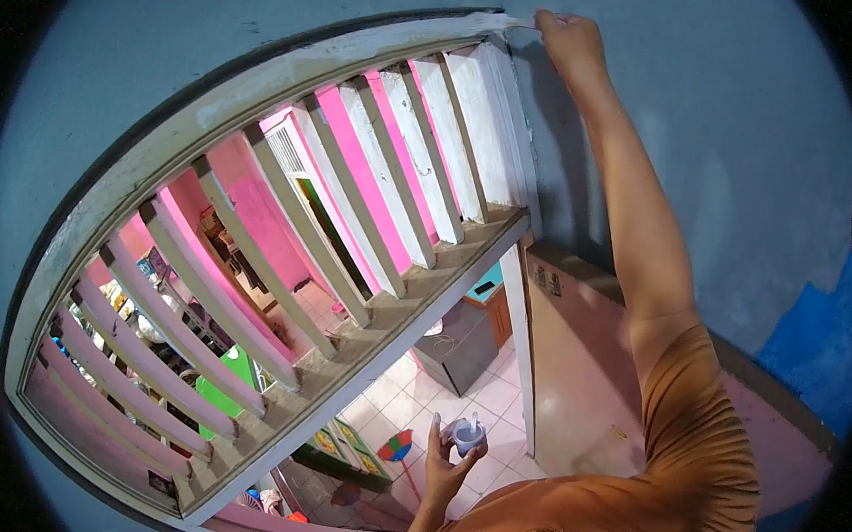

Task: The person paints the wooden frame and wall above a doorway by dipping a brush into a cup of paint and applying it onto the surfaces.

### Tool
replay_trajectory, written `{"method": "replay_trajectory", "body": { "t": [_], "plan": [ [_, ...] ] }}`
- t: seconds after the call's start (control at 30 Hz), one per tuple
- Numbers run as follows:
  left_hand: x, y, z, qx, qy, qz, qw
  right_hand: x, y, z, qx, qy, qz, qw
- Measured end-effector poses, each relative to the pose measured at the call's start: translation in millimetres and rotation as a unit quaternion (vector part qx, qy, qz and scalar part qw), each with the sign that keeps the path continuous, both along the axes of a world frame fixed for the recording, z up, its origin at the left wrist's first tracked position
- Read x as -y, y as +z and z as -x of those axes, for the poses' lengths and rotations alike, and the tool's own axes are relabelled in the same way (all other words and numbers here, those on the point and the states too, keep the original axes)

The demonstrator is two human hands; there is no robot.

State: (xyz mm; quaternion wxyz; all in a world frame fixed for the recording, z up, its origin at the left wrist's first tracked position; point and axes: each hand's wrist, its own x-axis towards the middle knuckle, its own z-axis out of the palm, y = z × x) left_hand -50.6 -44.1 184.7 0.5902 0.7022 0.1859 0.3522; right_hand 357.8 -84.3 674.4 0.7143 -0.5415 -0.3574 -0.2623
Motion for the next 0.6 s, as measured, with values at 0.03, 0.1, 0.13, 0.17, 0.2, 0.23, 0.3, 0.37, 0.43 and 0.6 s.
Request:
{"method": "replay_trajectory", "body": {
  "t": [0.03, 0.1, 0.13, 0.17, 0.2, 0.23, 0.3, 0.37, 0.43, 0.6],
  "plan": [
    [0.0, 0.7, -0.8, 0.0, 0.001, 0.001, 1.0, -0.7, 0.9, -0.8, 0.051, -0.156, -0.009, 0.986],
    [1.0, 1.7, -0.2, 0.0, 0.001, 0.001, 1.0, -7.8, -4.5, 8.3, 0.101, -0.179, 0.008, 0.979],
    [1.2, 2.0, -0.7, 0.002, -0.001, 0.005, 1.0, -11.1, -6.7, 19.1, 0.15, -0.202, 0.025, 0.968],
    [1.4, 2.0, -0.6, 0.004, -0.003, 0.008, 1.0, -16.1, -7.7, 30.0, 0.19, -0.199, 0.013, 0.961],
    [1.2, 1.4, -0.9, 0.004, -0.004, 0.008, 1.0, -21.9, -8.5, 44.6, 0.229, -0.195, 0.001, 0.954],
    [0.6, 0.2, -1.9, 0.01, -0.006, 0.014, 1.0, -24.8, -12.1, 65.0, 0.241, -0.167, -0.004, 0.956],
    [-0.1, -3.3, -2.3, 0.015, -0.008, 0.021, 1.0, -25.6, -20.1, 104.9, 0.278, -0.122, -0.012, 0.953],
    [-1.0, -6.8, -3.9, 0.018, -0.012, 0.015, 1.0, -18.4, -25.7, 137.4, 0.305, -0.107, -0.017, 0.946],
    [-0.9, -7.4, -4.9, 0.016, -0.012, 0.013, 1.0, -6.9, -29.6, 161.4, 0.286, 0.057, 0.01, 0.956],
    [-1.9, -8.8, -7.2, 0.015, -0.016, 0.008, 1.0, 3.6, -24.0, 151.8, 0.161, 0.23, -0.022, 0.96]
  ]
}}
